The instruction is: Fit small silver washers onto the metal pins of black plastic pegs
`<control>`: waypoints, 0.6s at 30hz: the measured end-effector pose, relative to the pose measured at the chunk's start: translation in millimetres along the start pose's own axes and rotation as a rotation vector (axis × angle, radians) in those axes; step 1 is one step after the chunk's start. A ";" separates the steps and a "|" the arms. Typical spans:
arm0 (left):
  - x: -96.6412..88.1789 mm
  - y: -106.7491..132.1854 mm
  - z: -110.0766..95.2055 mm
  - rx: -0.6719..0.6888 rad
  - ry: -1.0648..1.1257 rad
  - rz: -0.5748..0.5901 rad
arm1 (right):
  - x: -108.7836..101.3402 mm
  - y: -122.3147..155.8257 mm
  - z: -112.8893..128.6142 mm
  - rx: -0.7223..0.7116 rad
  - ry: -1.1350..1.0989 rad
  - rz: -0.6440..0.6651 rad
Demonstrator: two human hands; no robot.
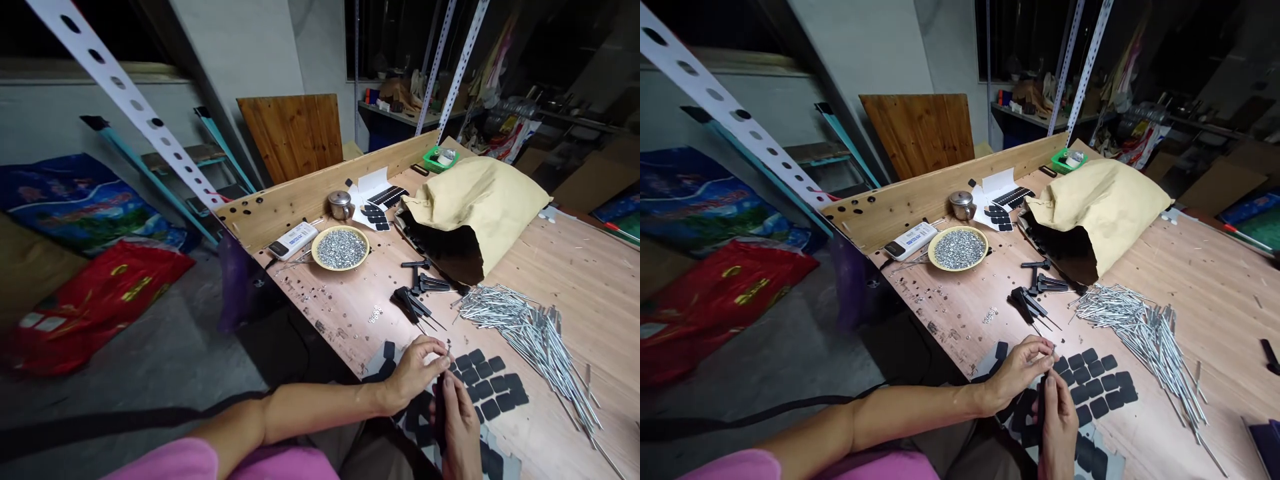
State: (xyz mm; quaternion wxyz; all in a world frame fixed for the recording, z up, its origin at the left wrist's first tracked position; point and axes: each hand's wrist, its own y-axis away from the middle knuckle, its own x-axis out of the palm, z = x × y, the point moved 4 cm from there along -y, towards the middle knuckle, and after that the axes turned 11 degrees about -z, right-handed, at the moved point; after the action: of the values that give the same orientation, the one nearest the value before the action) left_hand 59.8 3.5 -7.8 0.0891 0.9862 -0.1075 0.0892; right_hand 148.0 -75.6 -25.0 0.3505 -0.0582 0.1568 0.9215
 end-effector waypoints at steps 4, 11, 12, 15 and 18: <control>6.2 -6.8 9.8 0.092 -0.193 0.097 | -23.0 -8.2 13.8 -0.510 0.324 -0.187; -16.8 -46.5 -10.4 0.872 -1.069 0.073 | -92.6 -46.8 20.6 -1.063 1.104 -0.500; -20.0 -53.1 -9.4 0.936 -1.140 0.089 | -103.2 -54.8 19.4 -1.090 1.166 -0.487; -26.2 -65.8 -2.8 1.085 -1.257 0.155 | -127.7 -71.1 15.9 -1.146 1.297 -0.470; -29.8 -67.8 0.6 1.186 -1.264 0.181 | -133.6 -67.4 9.9 -1.238 1.354 -0.455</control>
State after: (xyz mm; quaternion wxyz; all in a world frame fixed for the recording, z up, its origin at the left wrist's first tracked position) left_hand 46.7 74.3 -24.8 -0.5230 0.7222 -0.1504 -0.4269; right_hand 292.7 -108.7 -3.3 0.2630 -0.7859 -0.2051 0.5207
